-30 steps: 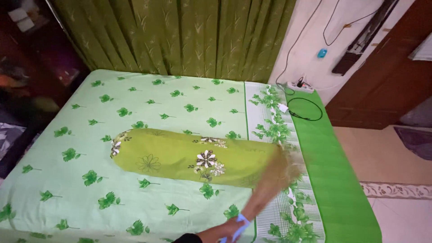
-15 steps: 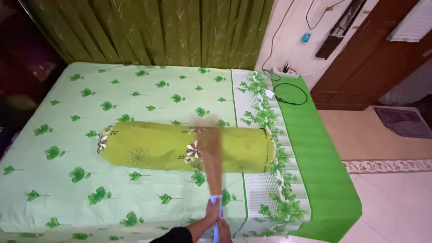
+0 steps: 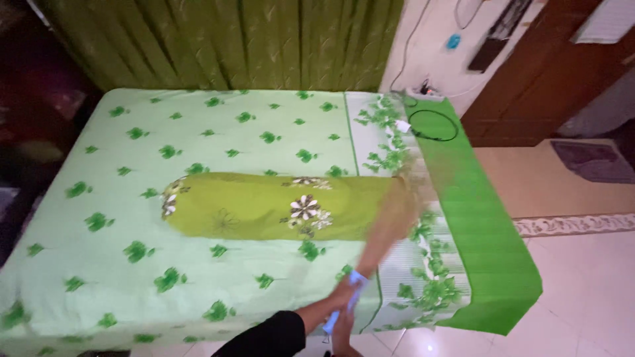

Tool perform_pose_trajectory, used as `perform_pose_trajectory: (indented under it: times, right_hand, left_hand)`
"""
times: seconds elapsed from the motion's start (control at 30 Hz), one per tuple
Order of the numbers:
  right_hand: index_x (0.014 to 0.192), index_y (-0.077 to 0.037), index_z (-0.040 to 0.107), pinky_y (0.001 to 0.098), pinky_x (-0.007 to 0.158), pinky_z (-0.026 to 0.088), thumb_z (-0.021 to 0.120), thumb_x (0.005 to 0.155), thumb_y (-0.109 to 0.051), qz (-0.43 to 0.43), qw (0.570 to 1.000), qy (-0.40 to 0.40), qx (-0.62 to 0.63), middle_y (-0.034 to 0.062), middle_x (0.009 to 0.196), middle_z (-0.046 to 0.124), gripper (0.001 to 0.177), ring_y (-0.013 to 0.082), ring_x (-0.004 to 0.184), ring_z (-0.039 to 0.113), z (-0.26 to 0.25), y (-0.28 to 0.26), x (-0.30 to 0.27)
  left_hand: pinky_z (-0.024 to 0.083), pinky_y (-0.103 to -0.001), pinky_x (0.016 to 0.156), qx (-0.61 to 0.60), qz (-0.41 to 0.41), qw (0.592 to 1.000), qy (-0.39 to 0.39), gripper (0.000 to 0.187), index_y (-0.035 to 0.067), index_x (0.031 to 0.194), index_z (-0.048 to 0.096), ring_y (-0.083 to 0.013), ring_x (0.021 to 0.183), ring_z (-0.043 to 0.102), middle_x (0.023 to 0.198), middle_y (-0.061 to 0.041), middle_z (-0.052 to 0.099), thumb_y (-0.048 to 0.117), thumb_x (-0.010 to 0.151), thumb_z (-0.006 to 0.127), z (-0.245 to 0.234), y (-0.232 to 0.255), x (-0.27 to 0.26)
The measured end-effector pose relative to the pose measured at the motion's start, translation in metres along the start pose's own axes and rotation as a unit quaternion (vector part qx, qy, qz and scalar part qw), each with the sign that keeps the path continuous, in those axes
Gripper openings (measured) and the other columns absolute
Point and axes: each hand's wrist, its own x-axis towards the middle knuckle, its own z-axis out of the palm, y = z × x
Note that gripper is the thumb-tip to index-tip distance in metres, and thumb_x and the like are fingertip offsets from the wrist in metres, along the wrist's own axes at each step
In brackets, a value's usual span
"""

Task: Use a straw broom to beat dust off a bed and bolster.

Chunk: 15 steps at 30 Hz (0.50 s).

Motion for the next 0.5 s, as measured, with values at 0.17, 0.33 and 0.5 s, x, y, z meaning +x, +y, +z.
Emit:
perform_pose_trajectory:
  times: [0.17, 0.33, 0.5]
  right_hand:
    - [0.126, -0.009, 0.055, 0.0282, 0.079, 0.05, 0.044, 0.104, -0.038, -0.061, 0.906, -0.355, -0.221, 0.0053, 0.109, 0.06, 0.038, 0.0124, 0.096, 0.062, 0.061, 0.029, 0.007]
    - [0.113, -0.004, 0.06, 0.0354, 0.047, 0.054, 0.052, 0.101, -0.057, 0.184, 0.88, -0.234, -0.371, 0.006, 0.074, 0.061, 0.055, 0.0177, 0.054, 0.063, 0.159, -0.006, -0.049]
    - [0.116, -0.011, 0.058, 0.0367, 0.044, 0.051, 0.049, 0.099, -0.047, 0.041, 0.947, -0.171, -0.269, 0.0059, 0.074, 0.06, 0.041, 0.0193, 0.05, 0.06, 0.206, 0.0, -0.084]
  left_hand:
    - [0.05, -0.039, 0.041, -0.197, -0.161, 0.944, 0.21, 0.042, 0.005, 0.097, 0.059, -0.0231, 0.047, 0.061, 0.064, -0.011, 0.062, 0.046, 0.103, 0.055, -0.128, 0.008, -0.061]
    - [0.047, -0.041, 0.041, -0.27, -0.045, 0.921, 0.276, 0.029, 0.014, 0.095, 0.054, -0.0246, 0.047, 0.057, 0.065, -0.011, 0.061, 0.042, 0.098, 0.056, -0.192, 0.003, -0.08]
    - [0.053, -0.033, 0.051, -0.129, 0.019, 0.985, 0.111, 0.038, 0.009, 0.115, 0.056, -0.0164, 0.058, 0.062, 0.073, -0.004, 0.064, 0.044, 0.102, 0.06, -0.197, 0.016, -0.069]
